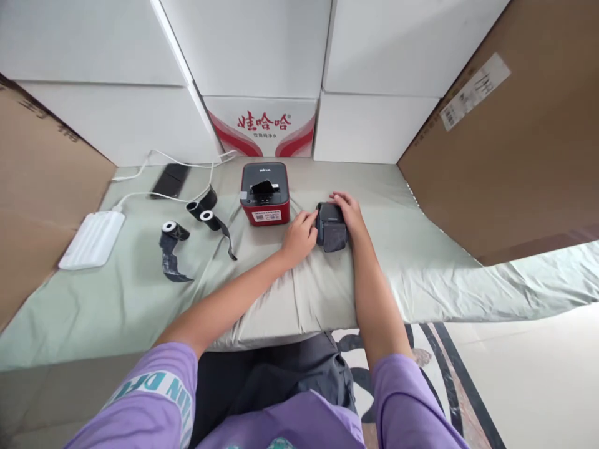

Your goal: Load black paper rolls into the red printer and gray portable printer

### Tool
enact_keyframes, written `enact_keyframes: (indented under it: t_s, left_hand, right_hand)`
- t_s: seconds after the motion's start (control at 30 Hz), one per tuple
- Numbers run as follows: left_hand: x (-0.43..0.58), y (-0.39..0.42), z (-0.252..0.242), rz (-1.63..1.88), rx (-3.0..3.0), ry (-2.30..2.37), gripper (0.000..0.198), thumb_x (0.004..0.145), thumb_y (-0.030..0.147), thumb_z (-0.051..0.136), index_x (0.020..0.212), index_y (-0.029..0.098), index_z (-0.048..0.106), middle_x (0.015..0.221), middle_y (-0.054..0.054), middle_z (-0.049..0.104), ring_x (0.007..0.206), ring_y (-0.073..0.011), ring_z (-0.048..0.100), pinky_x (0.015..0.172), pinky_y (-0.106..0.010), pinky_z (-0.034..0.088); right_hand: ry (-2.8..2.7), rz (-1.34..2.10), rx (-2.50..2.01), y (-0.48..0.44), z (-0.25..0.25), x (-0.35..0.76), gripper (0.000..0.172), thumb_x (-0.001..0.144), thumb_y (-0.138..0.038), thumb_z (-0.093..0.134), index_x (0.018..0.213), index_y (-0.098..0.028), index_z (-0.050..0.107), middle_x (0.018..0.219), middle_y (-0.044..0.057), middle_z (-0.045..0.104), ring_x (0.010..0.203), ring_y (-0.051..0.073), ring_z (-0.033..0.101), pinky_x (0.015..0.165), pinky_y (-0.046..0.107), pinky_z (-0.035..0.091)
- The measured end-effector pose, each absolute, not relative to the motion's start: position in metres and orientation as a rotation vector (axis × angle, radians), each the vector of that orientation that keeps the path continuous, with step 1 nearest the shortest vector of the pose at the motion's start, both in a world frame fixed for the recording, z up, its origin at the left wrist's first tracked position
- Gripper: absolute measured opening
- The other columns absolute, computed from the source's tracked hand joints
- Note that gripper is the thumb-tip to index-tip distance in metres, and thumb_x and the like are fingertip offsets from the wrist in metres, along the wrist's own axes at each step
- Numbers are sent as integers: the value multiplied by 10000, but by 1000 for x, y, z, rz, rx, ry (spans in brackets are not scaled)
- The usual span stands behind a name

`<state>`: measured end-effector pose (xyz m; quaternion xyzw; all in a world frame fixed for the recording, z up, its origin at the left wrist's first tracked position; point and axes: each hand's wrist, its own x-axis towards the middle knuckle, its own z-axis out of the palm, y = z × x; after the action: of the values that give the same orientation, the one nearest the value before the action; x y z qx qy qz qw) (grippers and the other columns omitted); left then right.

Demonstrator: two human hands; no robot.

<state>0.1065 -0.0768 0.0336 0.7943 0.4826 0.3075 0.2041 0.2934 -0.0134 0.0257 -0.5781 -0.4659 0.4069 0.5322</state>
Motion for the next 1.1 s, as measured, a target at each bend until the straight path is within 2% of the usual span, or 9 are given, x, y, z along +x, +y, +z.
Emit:
enact_keyframes:
  t_s: [0.13, 0.3, 0.43, 0.53, 0.7, 0.9, 1.0, 1.1]
  left_hand:
    - [99, -72, 23, 753, 2238, 1406, 523, 968, 112, 420, 1447, 123, 629, 1280, -144, 666, 1213, -265, 633, 1045, -369, 497]
    - [94, -66, 27, 716, 2169, 1390, 497, 951, 96, 446, 1371, 164, 703, 1227, -107, 693, 1084, -226, 675, 969, -321, 526]
    - [94, -59, 27, 646, 2168, 1367, 442, 967, 110, 452, 1275, 176, 761, 1125, -103, 734, 1096, -236, 675, 973, -321, 526]
    - [93, -58, 26, 636, 2197, 1379, 440, 978, 121, 446, 1282, 181, 759, 1110, -104, 743, 1126, -245, 668, 980, -330, 523]
    - [92, -63, 25, 711, 2223, 1384, 467, 976, 133, 441, 1351, 140, 719, 1160, -110, 747, 1157, -254, 662, 980, -344, 529]
    - [89, -66, 25, 748, 2163, 1399, 468, 974, 140, 451, 1358, 183, 715, 1182, -84, 754, 1136, -226, 677, 971, -323, 537]
    - [88, -66, 25, 771, 2145, 1393, 462, 970, 144, 462, 1351, 193, 719, 1179, -80, 757, 1124, -223, 683, 964, -323, 542]
    - [88, -65, 25, 785, 2136, 1389, 458, 964, 140, 467, 1339, 193, 725, 1176, -77, 760, 1109, -220, 688, 956, -321, 545]
  right_hand:
    - [-1126, 960, -1333, -18, 22, 290, 628, 702, -736, 687, 1080, -236, 649, 1215, 106, 769, 1020, 241, 740, 939, 394, 586]
    - [-1161, 968, -1302, -16, 23, 293, 666, 732, -783, 626, 1121, -243, 648, 1223, 100, 764, 1023, 241, 738, 949, 394, 574]
    - [-1178, 1006, -1245, -16, 21, 292, 712, 761, -817, 544, 1182, -249, 621, 1269, 104, 743, 1091, 254, 738, 967, 396, 567]
    - [-1182, 996, -1262, -15, 21, 289, 743, 772, -847, 477, 1191, -248, 609, 1271, 112, 735, 1107, 259, 737, 976, 403, 564]
    - [-1097, 897, -1236, -11, 21, 292, 652, 771, -800, 500, 1067, -229, 606, 1094, 113, 756, 951, 236, 753, 945, 397, 567]
    - [-1175, 422, -1506, -25, 34, 304, 623, 948, -721, 351, 976, -194, 683, 718, 56, 699, 734, 194, 687, 763, 331, 542]
    - [-1219, 220, -1605, -33, 40, 305, 639, 980, -692, 366, 882, -177, 732, 575, 32, 634, 650, 204, 663, 782, 357, 539]
    - [-1261, 197, -1580, -38, 45, 299, 668, 988, -690, 372, 839, -172, 765, 536, 32, 615, 679, 225, 698, 842, 383, 548]
